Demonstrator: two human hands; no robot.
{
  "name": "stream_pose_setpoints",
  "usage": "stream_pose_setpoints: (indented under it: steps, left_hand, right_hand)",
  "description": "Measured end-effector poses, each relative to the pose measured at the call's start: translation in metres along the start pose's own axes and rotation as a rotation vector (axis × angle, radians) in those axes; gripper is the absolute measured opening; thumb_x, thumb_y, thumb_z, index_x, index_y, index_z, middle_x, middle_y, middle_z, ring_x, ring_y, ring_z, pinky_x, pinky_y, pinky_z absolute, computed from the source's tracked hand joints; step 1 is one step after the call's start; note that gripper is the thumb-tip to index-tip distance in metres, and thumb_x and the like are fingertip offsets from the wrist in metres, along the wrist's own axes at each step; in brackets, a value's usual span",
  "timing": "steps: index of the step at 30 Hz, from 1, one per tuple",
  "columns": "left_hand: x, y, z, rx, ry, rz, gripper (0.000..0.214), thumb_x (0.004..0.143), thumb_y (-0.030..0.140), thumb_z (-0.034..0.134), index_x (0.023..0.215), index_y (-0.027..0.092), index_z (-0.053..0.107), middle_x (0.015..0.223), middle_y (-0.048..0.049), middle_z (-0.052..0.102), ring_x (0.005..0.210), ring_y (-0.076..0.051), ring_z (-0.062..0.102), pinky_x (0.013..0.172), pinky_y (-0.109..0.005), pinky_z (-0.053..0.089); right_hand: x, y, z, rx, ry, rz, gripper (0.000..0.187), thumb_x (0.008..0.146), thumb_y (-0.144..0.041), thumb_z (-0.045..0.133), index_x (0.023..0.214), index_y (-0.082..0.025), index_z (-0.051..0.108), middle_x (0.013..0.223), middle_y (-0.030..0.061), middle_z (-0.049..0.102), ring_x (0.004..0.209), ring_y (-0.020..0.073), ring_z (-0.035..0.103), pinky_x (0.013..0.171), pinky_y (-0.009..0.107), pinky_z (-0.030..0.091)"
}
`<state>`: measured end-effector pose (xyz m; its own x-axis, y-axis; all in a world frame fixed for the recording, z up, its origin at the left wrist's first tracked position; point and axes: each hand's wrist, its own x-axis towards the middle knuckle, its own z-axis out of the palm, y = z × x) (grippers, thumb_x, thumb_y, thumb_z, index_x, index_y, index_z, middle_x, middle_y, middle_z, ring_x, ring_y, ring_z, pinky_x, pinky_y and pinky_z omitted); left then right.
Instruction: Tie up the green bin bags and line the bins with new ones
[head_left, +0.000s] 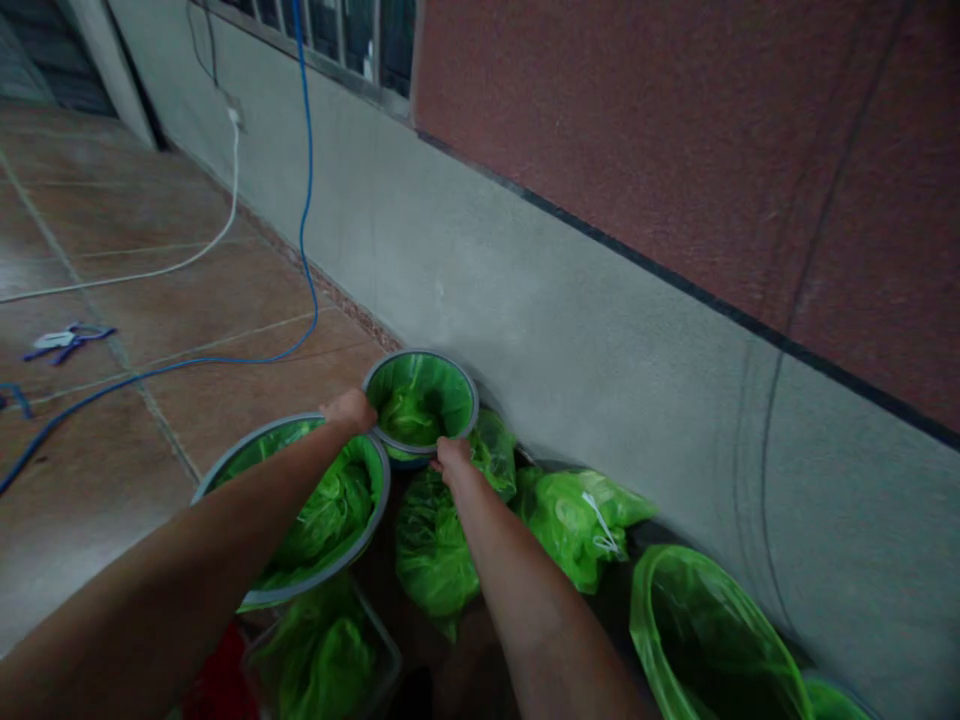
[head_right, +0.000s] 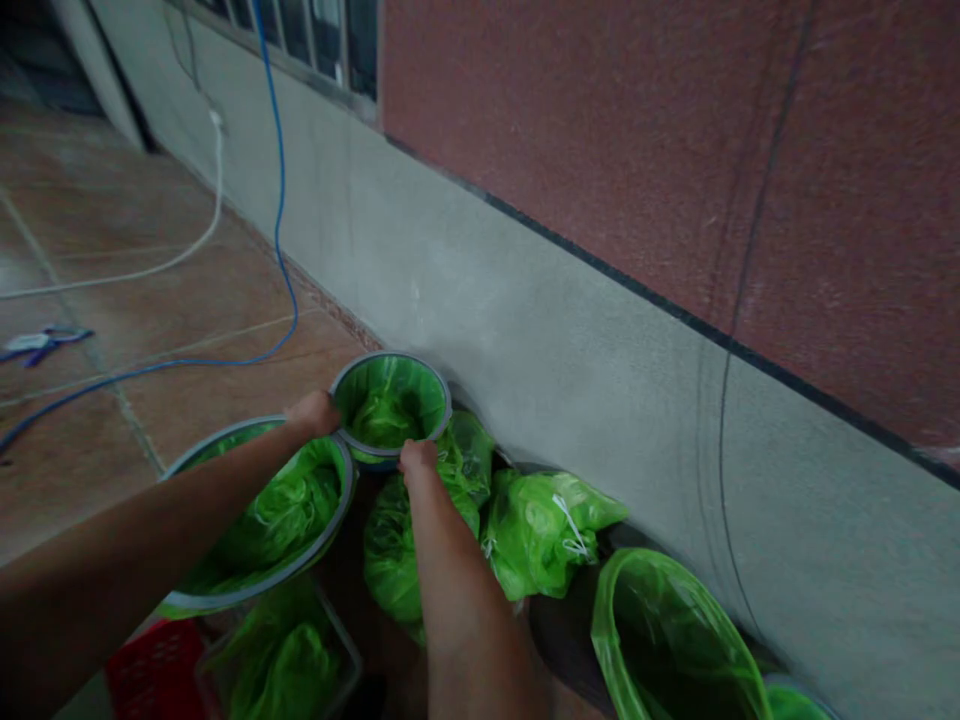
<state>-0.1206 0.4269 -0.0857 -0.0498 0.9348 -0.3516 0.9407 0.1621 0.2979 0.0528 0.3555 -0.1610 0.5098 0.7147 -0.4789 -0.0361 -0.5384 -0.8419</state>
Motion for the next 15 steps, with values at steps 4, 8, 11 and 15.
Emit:
stream_pose_setpoints:
  steps: [4, 8, 11, 15]
  left_hand:
    - [-0.033, 0.013, -0.025, -0.158, 0.097, 0.019, 0.037, 0.083, 0.023, 0.06, 0.116, 0.009, 0.069, 0.112, -0.0225, 0.075, 0.112, -0.035, 0.07, 0.083, -0.034, 0.052]
    - [-0.106, 0.028, -0.066, -0.322, 0.309, 0.062, 0.048, 0.086, 0.029, 0.06, 0.131, 0.011, 0.056, 0.12, -0.0181, 0.074, 0.111, -0.031, 0.07, 0.086, -0.034, 0.051]
    - [-0.179, 0.031, -0.088, -0.396, 0.323, 0.153, 0.048, 0.087, 0.042, 0.062, 0.127, 0.016, 0.054, 0.109, -0.0119, 0.077, 0.098, -0.029, 0.072, 0.079, -0.033, 0.051]
    - [-0.277, 0.024, -0.092, -0.408, 0.307, 0.202, 0.051, 0.08, 0.04, 0.07, 0.124, 0.023, 0.052, 0.105, -0.0094, 0.074, 0.096, -0.033, 0.071, 0.078, -0.035, 0.051]
  right_hand:
    - [-0.031, -0.022, -0.017, 0.065, 0.091, 0.078, 0.009, 0.084, -0.012, 0.056, 0.078, -0.019, 0.057, 0.066, 0.002, 0.057, 0.062, 0.0183, 0.062, 0.055, 0.03, 0.055]
    - [-0.092, -0.04, -0.06, 0.205, 0.105, 0.013, 0.013, 0.082, -0.014, 0.056, 0.07, -0.021, 0.054, 0.065, 0.0008, 0.058, 0.062, 0.0175, 0.062, 0.056, 0.029, 0.055]
    - [-0.156, -0.034, -0.107, 0.32, 0.128, -0.078, 0.012, 0.079, -0.016, 0.056, 0.069, -0.022, 0.052, 0.063, -0.0014, 0.056, 0.057, 0.0155, 0.057, 0.055, 0.027, 0.053]
    - [-0.256, 0.0, -0.173, 0.38, 0.188, -0.18, 0.004, 0.074, -0.019, 0.058, 0.075, -0.021, 0.055, 0.063, -0.0033, 0.056, 0.056, 0.0136, 0.056, 0.051, 0.023, 0.049]
